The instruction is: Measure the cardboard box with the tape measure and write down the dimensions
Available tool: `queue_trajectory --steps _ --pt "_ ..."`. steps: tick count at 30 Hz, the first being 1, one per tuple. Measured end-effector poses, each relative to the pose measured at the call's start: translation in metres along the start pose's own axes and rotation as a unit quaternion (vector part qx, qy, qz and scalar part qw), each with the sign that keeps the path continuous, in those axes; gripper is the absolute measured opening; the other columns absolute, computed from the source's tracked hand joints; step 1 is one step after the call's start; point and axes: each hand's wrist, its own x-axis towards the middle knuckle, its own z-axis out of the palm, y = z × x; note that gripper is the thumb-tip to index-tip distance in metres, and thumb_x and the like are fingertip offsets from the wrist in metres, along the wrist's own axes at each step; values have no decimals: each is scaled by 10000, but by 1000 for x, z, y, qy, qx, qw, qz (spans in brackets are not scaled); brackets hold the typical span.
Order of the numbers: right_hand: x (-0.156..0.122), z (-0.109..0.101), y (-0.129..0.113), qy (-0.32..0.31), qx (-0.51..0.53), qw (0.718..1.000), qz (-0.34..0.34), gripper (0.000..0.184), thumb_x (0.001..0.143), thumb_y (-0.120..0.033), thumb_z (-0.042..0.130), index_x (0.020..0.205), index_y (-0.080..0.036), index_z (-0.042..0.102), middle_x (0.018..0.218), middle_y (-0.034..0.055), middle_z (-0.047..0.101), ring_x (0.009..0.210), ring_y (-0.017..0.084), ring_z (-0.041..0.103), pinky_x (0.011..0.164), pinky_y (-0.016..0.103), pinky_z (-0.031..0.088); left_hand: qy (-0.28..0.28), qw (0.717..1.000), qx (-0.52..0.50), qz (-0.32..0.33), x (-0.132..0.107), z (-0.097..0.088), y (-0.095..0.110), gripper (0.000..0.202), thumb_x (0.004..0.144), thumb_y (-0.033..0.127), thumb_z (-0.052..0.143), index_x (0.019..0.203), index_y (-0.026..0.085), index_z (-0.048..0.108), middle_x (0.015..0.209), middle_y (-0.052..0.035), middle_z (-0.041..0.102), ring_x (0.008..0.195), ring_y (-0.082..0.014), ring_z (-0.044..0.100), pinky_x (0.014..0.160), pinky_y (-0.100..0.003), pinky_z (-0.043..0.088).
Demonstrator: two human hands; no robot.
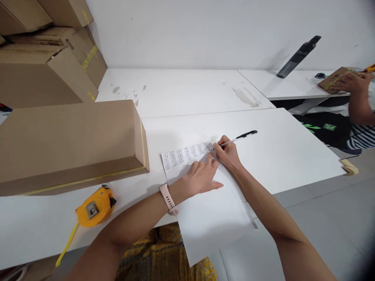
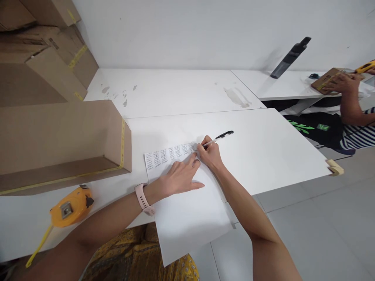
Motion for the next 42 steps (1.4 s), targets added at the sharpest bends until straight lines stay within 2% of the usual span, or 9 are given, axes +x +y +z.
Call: queue_trajectory --steps 9,15,20,22,26,30,35,39,42 --pt "9 -7 13 80 2 996 -44 217 877 -382 604 800 -251 449 667 -50 516 535 137 499 539 286 412 -1 1000 -11 7 2 2 -2 689 919 602 598 1381 102 493 1644 -264 259 976 -354 719 816 -454 532" --pt "22 -35 36 119 -259 948 -141 196 918 -266 450 996 -232 626 952 79 599 946 246 537 813 375 443 -11 1000 8 -3 -11 3 7 638 969 559 560 1404 100 475 1661 -251 239 1054 -328 692 865 -427 518" --pt "27 -41 51 79 -331 935 -98 380 869 -162 399 1092 -226 699 960 115 590 991 292 511 875 422 439 77 996 47 20 -82 -5 6 290 970 415 620 1106 159 635 1196 -133 689 1022 -280 655 706 -337 515" --pt "29 -40 53 89 -316 940 -91 409 850 -133 396 1122 -209 692 972 123 609 996 294 528 912 440 440 177 983 49 -4 -124 -5 -9 155 983 332 593 1032 195 646 1067 -81 716 1000 -259 649 654 -319 502" --pt "33 -42 55 122 -199 971 -44 331 854 -168 433 1090 -225 659 959 91 641 985 268 592 937 442 465 401 900 103 -141 -211 13 -58 137 985 263 563 1071 196 646 1127 -96 715 1031 -272 626 877 -390 521" --pt "33 -54 46 115 -80 990 26 140 838 -275 585 964 -249 641 899 46 650 868 217 633 864 404 509 369 882 97 -275 -262 41 -99 347 964 382 571 1236 175 629 1350 -175 606 1195 -371 551 954 -484 507" --pt "-2 -50 -10 122 -49 991 10 219 825 -314 636 1021 -226 679 922 72 688 891 230 642 856 411 513 308 897 -34 -317 -264 49 -115 491 919 424 568 1362 212 569 1345 -151 622 1230 -372 554 1030 -530 468" --pt "-84 -1 -78 -106 18 993 -50 290 896 -429 609 1047 -199 702 939 85 711 861 214 650 863 429 522 289 876 -270 -274 -263 37 -92 528 845 453 646 1311 226 545 1207 -114 680 1096 -302 652 975 -459 512" --pt "-149 45 -116 -374 136 917 25 440 926 -537 603 1204 -202 665 1085 106 718 925 205 668 864 416 543 211 853 -444 -176 -270 28 -64 531 846 422 677 1305 251 472 1188 -84 685 1021 -236 686 892 -363 536"
